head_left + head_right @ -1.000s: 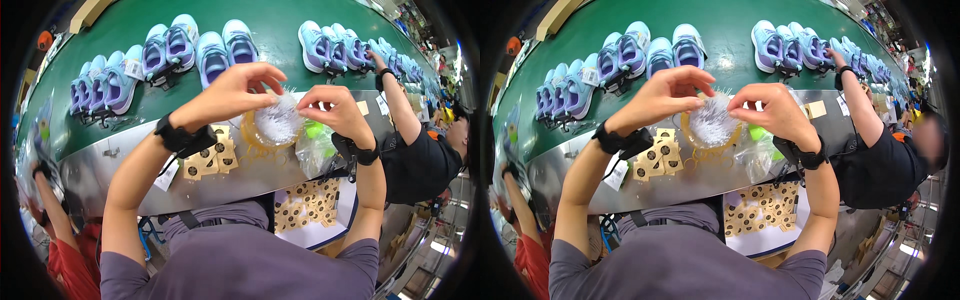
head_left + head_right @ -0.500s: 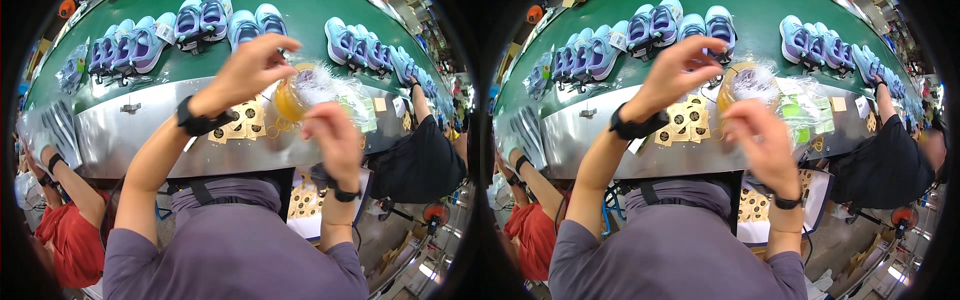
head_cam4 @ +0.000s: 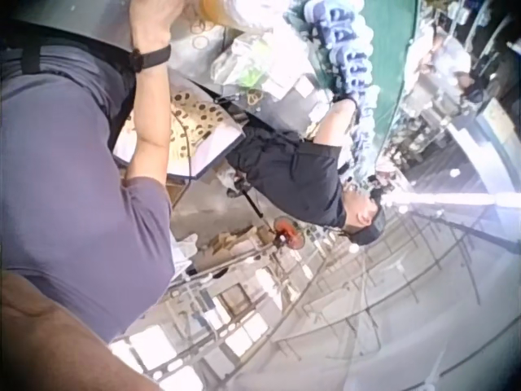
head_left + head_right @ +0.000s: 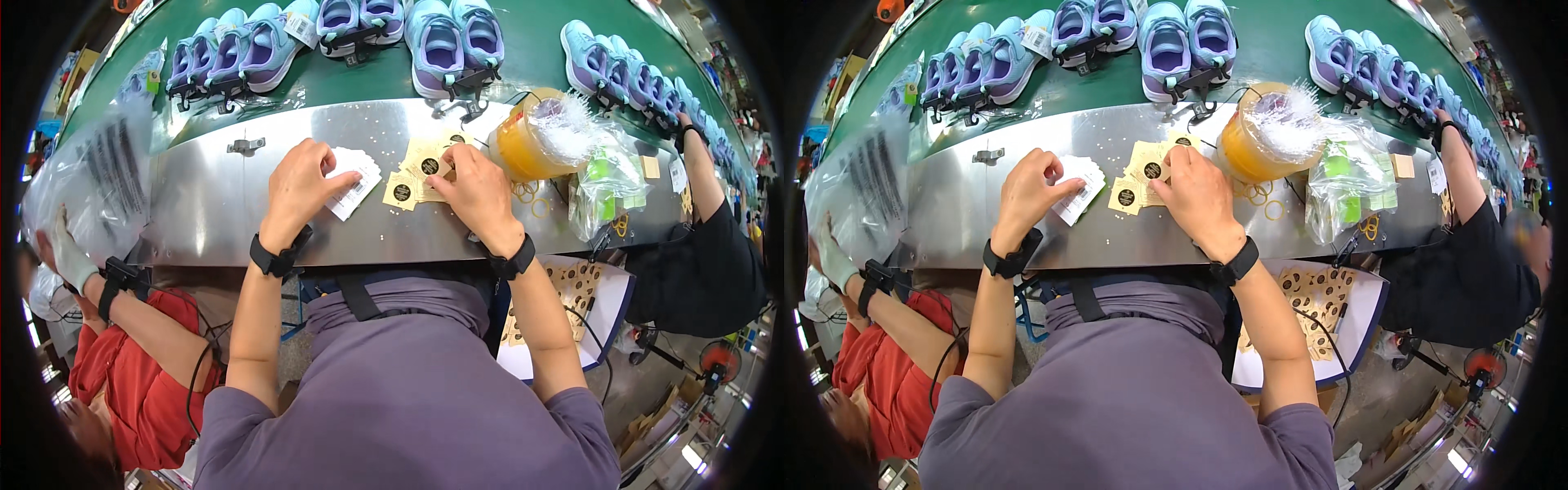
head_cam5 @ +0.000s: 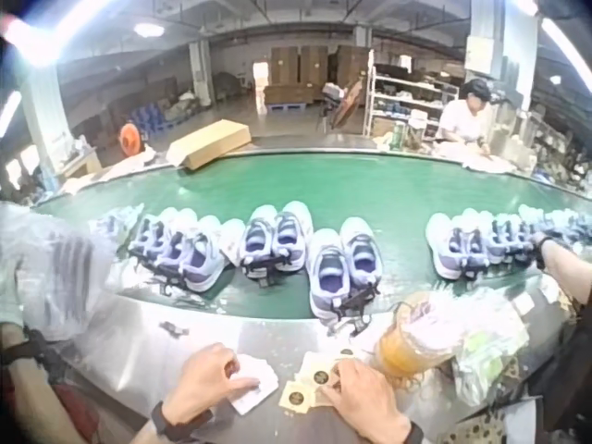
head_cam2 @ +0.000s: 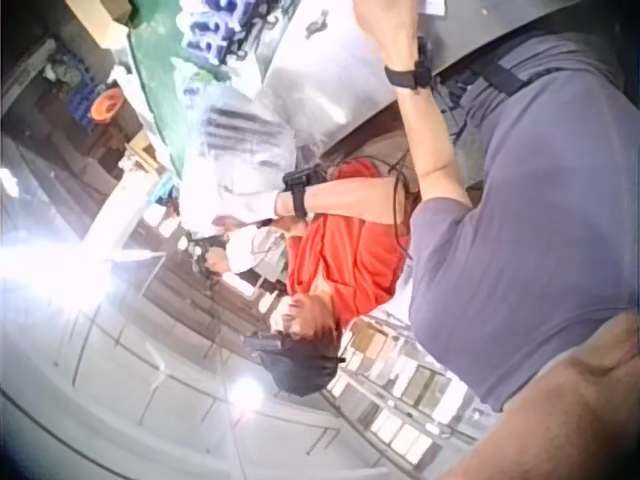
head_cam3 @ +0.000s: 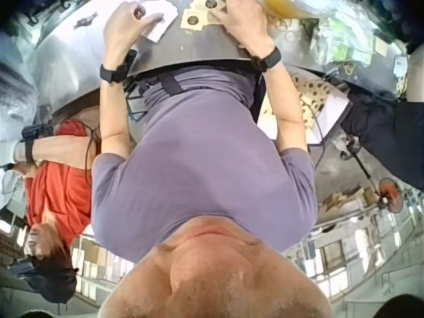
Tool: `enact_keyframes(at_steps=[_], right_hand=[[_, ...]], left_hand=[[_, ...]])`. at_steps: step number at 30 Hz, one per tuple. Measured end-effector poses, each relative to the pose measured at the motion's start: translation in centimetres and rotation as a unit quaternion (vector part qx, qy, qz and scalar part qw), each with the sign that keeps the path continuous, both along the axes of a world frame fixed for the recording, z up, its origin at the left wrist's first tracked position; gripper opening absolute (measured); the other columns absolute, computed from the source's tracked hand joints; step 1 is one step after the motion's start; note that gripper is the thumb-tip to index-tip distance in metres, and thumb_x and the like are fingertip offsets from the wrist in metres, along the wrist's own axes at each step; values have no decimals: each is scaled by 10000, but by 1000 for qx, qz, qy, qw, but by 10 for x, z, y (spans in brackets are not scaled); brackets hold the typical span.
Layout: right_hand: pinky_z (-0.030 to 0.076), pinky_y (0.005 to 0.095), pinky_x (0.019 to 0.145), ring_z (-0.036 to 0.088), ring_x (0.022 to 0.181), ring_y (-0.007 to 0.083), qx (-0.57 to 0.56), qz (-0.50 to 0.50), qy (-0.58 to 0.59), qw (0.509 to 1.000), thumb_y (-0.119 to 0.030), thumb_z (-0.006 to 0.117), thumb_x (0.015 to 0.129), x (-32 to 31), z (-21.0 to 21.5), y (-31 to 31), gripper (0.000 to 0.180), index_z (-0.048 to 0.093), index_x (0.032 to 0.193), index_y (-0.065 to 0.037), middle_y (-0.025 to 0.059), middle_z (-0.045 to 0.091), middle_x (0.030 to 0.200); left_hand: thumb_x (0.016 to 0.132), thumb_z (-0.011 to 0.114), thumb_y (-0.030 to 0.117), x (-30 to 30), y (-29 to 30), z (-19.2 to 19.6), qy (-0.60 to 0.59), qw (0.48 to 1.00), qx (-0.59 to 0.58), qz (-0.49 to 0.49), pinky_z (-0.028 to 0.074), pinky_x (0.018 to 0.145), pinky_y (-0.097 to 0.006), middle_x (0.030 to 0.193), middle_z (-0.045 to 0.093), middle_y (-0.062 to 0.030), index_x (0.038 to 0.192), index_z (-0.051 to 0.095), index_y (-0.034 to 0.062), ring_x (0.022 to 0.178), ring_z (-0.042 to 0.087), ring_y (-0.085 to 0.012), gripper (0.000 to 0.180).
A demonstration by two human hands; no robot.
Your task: The person attaches tags to light blue and purple sneakers on a green conveyor belt. They pick up a shoe, attach a tag to the laces, and place the shoe back on the belt. The person repeats this process for multiple pairs of shoes.
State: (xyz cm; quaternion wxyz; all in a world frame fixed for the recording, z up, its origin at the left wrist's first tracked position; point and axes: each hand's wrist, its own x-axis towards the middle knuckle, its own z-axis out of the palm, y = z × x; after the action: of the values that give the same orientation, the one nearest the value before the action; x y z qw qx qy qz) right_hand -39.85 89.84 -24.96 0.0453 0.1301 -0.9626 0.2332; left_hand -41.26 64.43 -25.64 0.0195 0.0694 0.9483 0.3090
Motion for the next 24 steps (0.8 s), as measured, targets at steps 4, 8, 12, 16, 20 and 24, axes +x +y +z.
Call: enact_keyframes(at_steps=[4,8,12,16,20,24], right_hand=[[433,360,519,561,550,216,-120,-50,-122,984,-177,646,822,3,10,3,177,560,858,-27,79,592,672],[365,280,476,451,471,97,-280,-76,-199,936,-168,638,845,6,4,19,164,586,841,-13,7,504,545],[329,222,476,403,518,25,-341,-98,-239,904,-158,656,844,5,10,29,161,608,860,-5,-61,472,571],[319,199,489,376,536,8,-374,-76,-268,885,-136,666,840,6,24,32,144,618,860,-2,-91,440,586],[317,188,507,351,548,4,-373,-28,-311,873,-119,665,839,9,46,23,125,628,871,-4,-97,415,604],[310,174,530,391,622,-4,-474,-36,-287,832,-102,619,867,12,54,23,116,608,947,-18,-80,482,696]], left_hand=[[706,769,208,-8,-6,-12,-54,997,57,5,402,565,-264,687,565,-40,737,602,23,631,524,-134,251],[754,734,132,-21,-17,-12,-215,945,246,25,377,548,-197,684,602,2,765,618,22,617,527,-59,161],[791,699,102,-25,-30,-10,-265,910,316,40,389,597,-184,723,616,6,809,638,26,670,539,-49,100],[802,685,80,-15,-26,5,-209,919,334,3,414,666,-200,806,635,-7,839,646,21,721,543,-50,80],[803,679,33,2,29,38,-166,874,443,-112,464,731,-230,871,643,-15,824,643,20,791,581,-74,44],[817,668,19,4,67,38,-259,824,499,-72,484,728,-224,916,650,-41,851,631,10,819,605,-90,51]])
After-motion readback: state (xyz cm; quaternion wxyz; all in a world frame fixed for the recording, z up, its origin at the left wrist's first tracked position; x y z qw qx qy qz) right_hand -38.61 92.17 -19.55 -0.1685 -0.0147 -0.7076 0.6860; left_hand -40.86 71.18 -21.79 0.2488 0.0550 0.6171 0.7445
